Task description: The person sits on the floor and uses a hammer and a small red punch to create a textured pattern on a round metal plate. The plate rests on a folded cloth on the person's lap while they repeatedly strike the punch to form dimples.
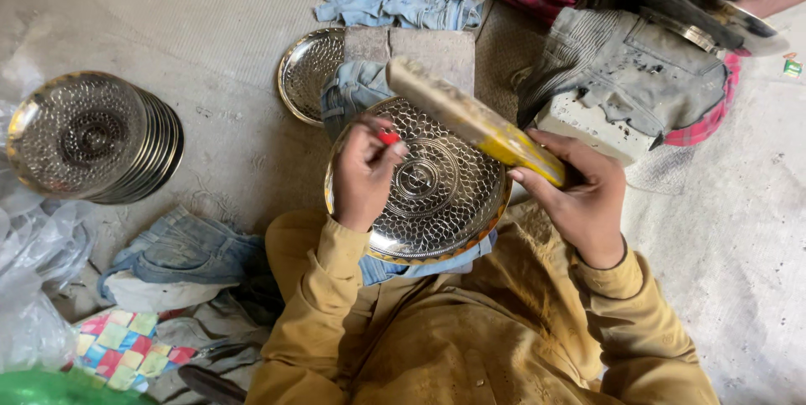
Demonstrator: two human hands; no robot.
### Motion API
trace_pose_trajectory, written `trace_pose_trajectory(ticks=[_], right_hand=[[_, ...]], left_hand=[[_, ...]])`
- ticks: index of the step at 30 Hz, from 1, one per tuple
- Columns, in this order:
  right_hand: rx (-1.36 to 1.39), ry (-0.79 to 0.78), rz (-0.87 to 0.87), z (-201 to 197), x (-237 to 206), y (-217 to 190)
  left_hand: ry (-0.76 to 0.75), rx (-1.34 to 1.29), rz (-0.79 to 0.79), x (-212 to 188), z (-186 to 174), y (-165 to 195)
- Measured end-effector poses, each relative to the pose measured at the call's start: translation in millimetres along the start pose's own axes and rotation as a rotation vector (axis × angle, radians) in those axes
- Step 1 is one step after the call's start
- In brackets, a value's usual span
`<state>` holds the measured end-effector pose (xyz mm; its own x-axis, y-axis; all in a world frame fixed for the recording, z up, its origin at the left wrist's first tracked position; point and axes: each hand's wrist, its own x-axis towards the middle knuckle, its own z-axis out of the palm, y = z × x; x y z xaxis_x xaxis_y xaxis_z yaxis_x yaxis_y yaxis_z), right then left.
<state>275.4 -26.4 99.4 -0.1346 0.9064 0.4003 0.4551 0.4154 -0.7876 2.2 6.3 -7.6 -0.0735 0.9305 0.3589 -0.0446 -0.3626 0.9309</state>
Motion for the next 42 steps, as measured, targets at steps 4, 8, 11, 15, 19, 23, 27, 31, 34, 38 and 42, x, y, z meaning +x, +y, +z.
trace_pose_trajectory(ticks=[4, 8, 11, 15, 19, 23, 27, 31, 34, 38, 42], right_hand=[[0.166, -0.026, 0.164, 5, -4, 12], [0.136, -0.012, 0.179, 13, -4, 16], [0.188, -0.026, 0.056, 16, -2, 12], [0.054, -0.005, -0.008, 15, 7, 7], [0.017, -0.007, -0.036, 12, 13, 1], [-0.124, -0.081, -0.174, 8, 20, -6], [-0.063, -0.016, -0.193, 10, 24, -11], [-0.09, -0.009, -0.179, 10, 26, -12], [-0.048, 0.01, -0.175, 9, 25, -12], [-0.061, 0.009, -0.214, 8, 27, -12], [-0.11, -0.075, -0.196, 9, 31, -15]], left_hand=[[0.055, 0.012, -0.002, -10, 4, 0], [-0.052, 0.324, 0.036, -3, 7, -4], [-0.104, 0.367, 0.037, 1, 8, -5], [-0.113, 0.356, 0.05, 4, 8, -4], [-0.1, 0.305, 0.046, 4, 8, -3], [-0.107, 0.368, 0.046, 4, 8, -4], [-0.106, 0.367, 0.019, 4, 8, -6], [-0.112, 0.366, -0.026, 3, 9, -6], [-0.073, 0.319, 0.059, -1, 9, -5], [-0.088, 0.32, 0.05, -3, 7, -9], [-0.092, 0.36, 0.043, -1, 8, -16]])
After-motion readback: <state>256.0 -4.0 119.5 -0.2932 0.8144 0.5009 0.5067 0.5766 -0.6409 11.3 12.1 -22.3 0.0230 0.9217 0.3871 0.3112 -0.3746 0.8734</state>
